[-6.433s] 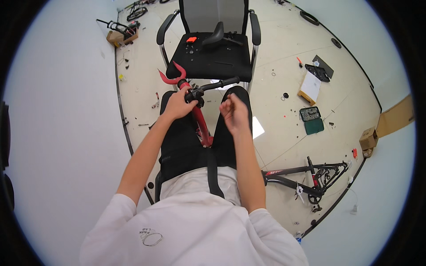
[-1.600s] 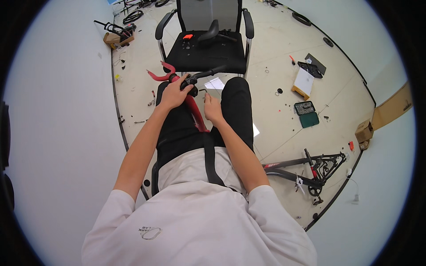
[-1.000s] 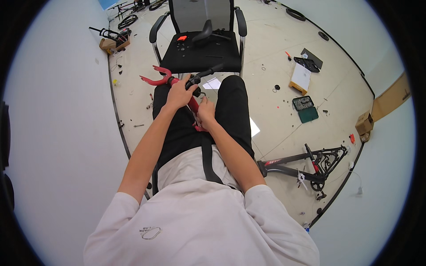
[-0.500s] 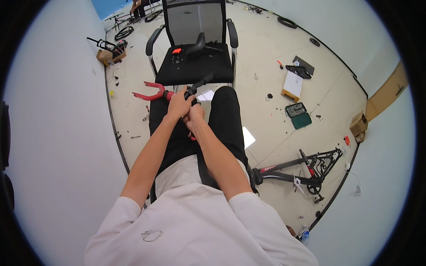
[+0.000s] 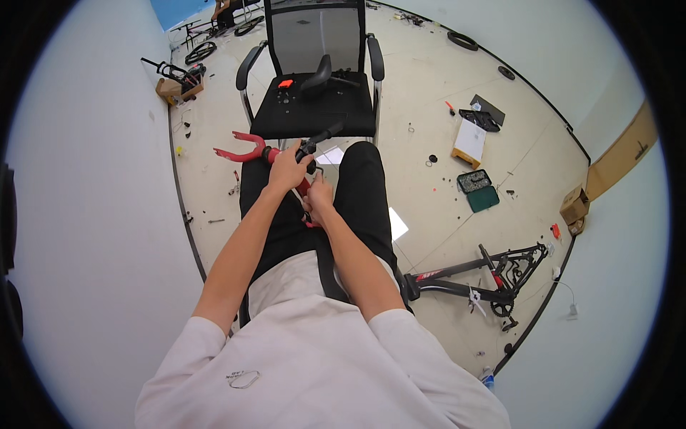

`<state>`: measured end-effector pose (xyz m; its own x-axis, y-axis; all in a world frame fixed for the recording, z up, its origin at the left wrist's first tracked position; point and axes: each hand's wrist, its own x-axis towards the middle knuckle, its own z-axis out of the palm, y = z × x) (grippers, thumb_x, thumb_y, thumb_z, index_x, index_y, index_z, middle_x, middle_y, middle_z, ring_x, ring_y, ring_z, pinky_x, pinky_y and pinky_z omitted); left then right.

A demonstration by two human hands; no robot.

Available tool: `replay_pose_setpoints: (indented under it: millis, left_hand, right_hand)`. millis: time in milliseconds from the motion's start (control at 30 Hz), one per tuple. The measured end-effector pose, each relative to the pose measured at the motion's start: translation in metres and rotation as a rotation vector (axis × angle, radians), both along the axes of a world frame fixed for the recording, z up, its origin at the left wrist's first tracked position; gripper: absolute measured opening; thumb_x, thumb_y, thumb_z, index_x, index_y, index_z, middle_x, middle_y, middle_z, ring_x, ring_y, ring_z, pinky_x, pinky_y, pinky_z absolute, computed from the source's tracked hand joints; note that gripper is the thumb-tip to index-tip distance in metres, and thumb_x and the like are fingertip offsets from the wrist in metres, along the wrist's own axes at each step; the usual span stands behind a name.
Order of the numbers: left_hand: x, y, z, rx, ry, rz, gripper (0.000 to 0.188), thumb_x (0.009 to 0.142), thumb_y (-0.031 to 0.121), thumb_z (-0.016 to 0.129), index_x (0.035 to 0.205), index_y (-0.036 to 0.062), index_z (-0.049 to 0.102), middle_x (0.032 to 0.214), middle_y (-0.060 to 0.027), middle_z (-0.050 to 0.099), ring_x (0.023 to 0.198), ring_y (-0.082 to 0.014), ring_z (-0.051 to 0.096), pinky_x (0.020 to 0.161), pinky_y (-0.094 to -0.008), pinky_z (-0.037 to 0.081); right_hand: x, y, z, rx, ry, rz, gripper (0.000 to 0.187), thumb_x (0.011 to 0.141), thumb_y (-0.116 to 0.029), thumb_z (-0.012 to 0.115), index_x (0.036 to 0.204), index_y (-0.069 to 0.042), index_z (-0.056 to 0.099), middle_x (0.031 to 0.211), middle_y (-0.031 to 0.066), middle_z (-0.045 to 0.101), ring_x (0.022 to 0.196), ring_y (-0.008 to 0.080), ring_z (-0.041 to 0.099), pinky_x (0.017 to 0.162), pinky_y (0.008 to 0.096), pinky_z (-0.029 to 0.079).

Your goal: The person sits on a chair and assembles a red bicycle fork with a black handlebar stem. They insert and tighten small fasteners into the stem using their hands and a small tool, then rotate the fork to adjust and secure the assembly.

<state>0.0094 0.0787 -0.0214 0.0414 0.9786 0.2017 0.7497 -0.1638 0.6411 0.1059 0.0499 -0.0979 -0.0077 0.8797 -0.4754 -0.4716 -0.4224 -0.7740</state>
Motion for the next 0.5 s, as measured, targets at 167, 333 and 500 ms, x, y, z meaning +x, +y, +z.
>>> replay_pose_setpoints:
  millis: [167,333,500]
  left_hand:
    - [-0.002,-0.003,-0.004,0.016,0.000,-0.046,0.061,0.087,0.033,0.066,0.139,0.0061,0.049,0.111,-0.0298,0.063,0.106,-0.0433,0.060,0.091,-0.0460,0.048]
    - [-0.009,-0.012,-0.003,0.018,0.003,-0.077,0.060,0.086,0.033,0.066,0.137,0.0049,0.051,0.106,-0.0283,0.064,0.103,-0.0414,0.062,0.089,-0.0436,0.049]
    - [0.005,-0.010,0.001,0.086,0.036,-0.067,0.059,0.085,0.031,0.067,0.135,0.0019,0.052,0.102,-0.0258,0.067,0.097,-0.0386,0.065,0.085,-0.0405,0.050]
  right_hand:
    - [0.001,-0.001,-0.036,0.478,-1.063,-0.121,0.048,0.103,-0.036,0.035,0.091,0.002,0.061,0.080,0.0248,0.065,0.074,0.0444,0.063,0.067,0.0497,0.048]
    - [0.002,-0.008,-0.036,0.416,-0.988,-0.055,0.051,0.101,-0.035,0.035,0.093,0.006,0.065,0.089,0.0312,0.064,0.090,0.0479,0.061,0.081,0.0524,0.046]
    - [0.014,0.021,-0.069,0.285,-0.772,-0.093,0.047,0.100,-0.035,0.040,0.081,0.003,0.061,0.067,0.0180,0.061,0.051,0.0286,0.060,0.050,0.0416,0.047]
